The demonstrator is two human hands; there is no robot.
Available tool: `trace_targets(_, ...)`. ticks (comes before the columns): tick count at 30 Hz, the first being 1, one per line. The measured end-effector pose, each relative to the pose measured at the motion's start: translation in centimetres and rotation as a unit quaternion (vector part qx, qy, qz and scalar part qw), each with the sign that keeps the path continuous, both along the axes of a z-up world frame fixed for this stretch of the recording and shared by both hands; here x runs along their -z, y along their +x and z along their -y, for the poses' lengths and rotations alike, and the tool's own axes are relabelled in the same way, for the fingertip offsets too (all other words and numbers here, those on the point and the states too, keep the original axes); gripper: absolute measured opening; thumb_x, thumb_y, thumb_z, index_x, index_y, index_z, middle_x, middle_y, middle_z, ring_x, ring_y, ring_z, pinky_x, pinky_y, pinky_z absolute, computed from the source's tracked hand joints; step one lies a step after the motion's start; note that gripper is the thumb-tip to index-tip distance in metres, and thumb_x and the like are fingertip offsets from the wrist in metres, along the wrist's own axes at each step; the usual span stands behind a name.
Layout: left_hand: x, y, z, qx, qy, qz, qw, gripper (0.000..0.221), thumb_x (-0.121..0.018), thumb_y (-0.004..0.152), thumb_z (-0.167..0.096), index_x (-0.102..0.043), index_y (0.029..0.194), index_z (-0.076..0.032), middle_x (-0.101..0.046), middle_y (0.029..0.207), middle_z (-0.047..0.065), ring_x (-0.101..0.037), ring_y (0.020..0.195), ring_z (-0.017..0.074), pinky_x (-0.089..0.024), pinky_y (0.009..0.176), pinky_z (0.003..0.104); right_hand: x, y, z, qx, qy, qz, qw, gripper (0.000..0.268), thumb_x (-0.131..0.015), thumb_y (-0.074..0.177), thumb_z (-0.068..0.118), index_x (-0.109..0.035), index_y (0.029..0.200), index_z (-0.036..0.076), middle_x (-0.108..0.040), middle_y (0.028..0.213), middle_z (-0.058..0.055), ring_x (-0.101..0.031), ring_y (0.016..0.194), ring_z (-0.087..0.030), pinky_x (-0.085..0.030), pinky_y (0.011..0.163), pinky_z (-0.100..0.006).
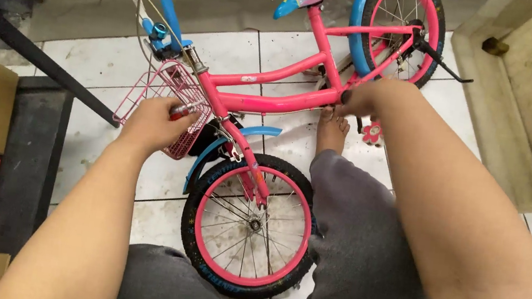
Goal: Adjusting and securing a pink wire basket onto the front of a child's bicycle using a wrench.
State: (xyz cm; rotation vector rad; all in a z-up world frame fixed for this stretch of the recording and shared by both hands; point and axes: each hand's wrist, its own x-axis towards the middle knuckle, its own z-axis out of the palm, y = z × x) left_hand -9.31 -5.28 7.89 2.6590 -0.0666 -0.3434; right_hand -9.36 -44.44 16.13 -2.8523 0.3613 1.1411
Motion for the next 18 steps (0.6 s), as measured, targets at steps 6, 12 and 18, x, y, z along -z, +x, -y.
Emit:
trace_targets(6, 4.2, 2.8, -0.7, 0.114, 0.118, 0.248, 0.955, 0.021, -0.083, 0.070, -0.034, -0.077, 0.085, -0.021, -0.063, 0.109, 0.000, -0.061, 0.112, 0.0288, -0.051, 0.093, 0.044, 7.6, 2.9, -5.3, 0.014, 0.182, 0.003, 0.983, 0.073, -0.037, 0.098, 0.058, -0.040, 0.159, 0.018, -0.067, 0.137, -0.012, -0.068, 0.121, -0.026, -0.055, 0.097, -0.048)
trace_targets(12, 4.0, 2.8, -1.0, 0.094, 0.153, 0.383, 0.906, 0.015, -0.082, 0.072, -0.015, -0.075, 0.086, -0.016, -0.053, 0.124, 0.004, -0.047, 0.125, 0.0323, -0.043, 0.099, 0.044, 7.9, 3.0, -8.0, -0.101, 0.090, -0.052, 0.990, 0.070, -0.052, 0.089, 0.056, -0.054, 0.151, 0.022, -0.072, 0.128, -0.009, -0.070, 0.118, -0.028, -0.054, 0.102, -0.049)
trace_targets(18, 3.0, 1.5, -1.7, -0.030, 0.034, 0.194, 0.980, 0.016, -0.077, 0.088, -0.010, -0.073, 0.103, -0.012, -0.045, 0.152, 0.012, -0.061, 0.120, 0.0473, -0.053, 0.095, 0.058, 5.3, 1.7, -9.9, -0.002, 0.215, -0.031, 0.976, 0.076, -0.058, 0.086, 0.052, -0.049, 0.154, 0.019, -0.069, 0.133, -0.011, -0.069, 0.119, -0.025, -0.055, 0.100, -0.042)
